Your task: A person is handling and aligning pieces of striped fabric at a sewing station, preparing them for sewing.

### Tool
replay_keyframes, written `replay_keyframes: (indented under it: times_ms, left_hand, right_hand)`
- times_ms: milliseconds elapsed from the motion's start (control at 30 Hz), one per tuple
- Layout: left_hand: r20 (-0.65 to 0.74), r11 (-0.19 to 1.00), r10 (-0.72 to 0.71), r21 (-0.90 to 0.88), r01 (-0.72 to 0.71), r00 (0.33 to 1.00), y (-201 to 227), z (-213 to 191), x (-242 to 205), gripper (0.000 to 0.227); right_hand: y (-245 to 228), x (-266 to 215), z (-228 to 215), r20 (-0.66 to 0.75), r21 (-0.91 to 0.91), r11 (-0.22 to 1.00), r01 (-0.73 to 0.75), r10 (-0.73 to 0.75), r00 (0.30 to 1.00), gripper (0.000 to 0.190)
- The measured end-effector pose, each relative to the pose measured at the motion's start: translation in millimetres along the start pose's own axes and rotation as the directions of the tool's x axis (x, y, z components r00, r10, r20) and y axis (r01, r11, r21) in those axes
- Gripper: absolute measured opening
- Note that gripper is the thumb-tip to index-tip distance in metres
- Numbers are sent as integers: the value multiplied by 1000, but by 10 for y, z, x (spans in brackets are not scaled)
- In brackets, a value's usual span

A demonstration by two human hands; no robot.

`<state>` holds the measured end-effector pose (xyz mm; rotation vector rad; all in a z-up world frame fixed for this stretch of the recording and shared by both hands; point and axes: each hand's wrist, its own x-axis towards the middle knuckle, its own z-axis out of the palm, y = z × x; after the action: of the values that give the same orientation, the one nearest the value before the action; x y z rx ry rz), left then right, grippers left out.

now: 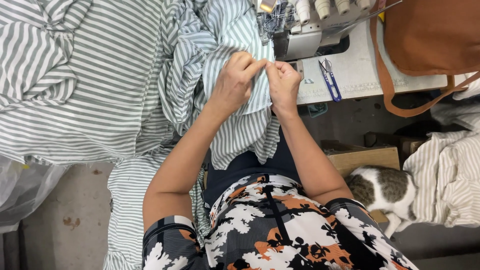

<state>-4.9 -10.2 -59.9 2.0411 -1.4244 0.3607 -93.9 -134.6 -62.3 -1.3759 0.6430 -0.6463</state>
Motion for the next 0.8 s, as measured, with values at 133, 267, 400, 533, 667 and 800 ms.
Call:
replay_keyframes:
  times_ms: [133, 267, 400, 533, 667, 800]
  left_hand:
    - [8, 986, 35, 165, -36, 999, 50, 50, -21, 43]
    - [25, 955, 70, 288, -74, 997, 164, 20, -16, 38]
    - [75, 910, 101, 397, -123, 992, 256, -40, -8, 37]
    - [83, 873, 102, 470, -130, 991, 240, -13, 69, 36]
    - [65, 833, 114, 537, -131, 991, 169, 46, 149, 35]
    - [48, 835, 115, 536, -123, 992, 214, 18, 160, 34]
  right_hand:
    - [128, -8, -127, 84, -7, 1000, -11, 11, 996, 16]
    - [26, -71, -200, 189, -30, 999, 34, -28, 982, 12]
    - [168, -94, -305, 245, -40, 998, 39, -28, 969, 14]
    - [410, 50, -319, 245, -27, 998, 48, -40, 969, 17]
    - [578, 245, -313, 271, 6, 997, 72, -71, 960, 19]
    - [369, 158, -343, 311, -3, 997, 80, -75, 947, 20]
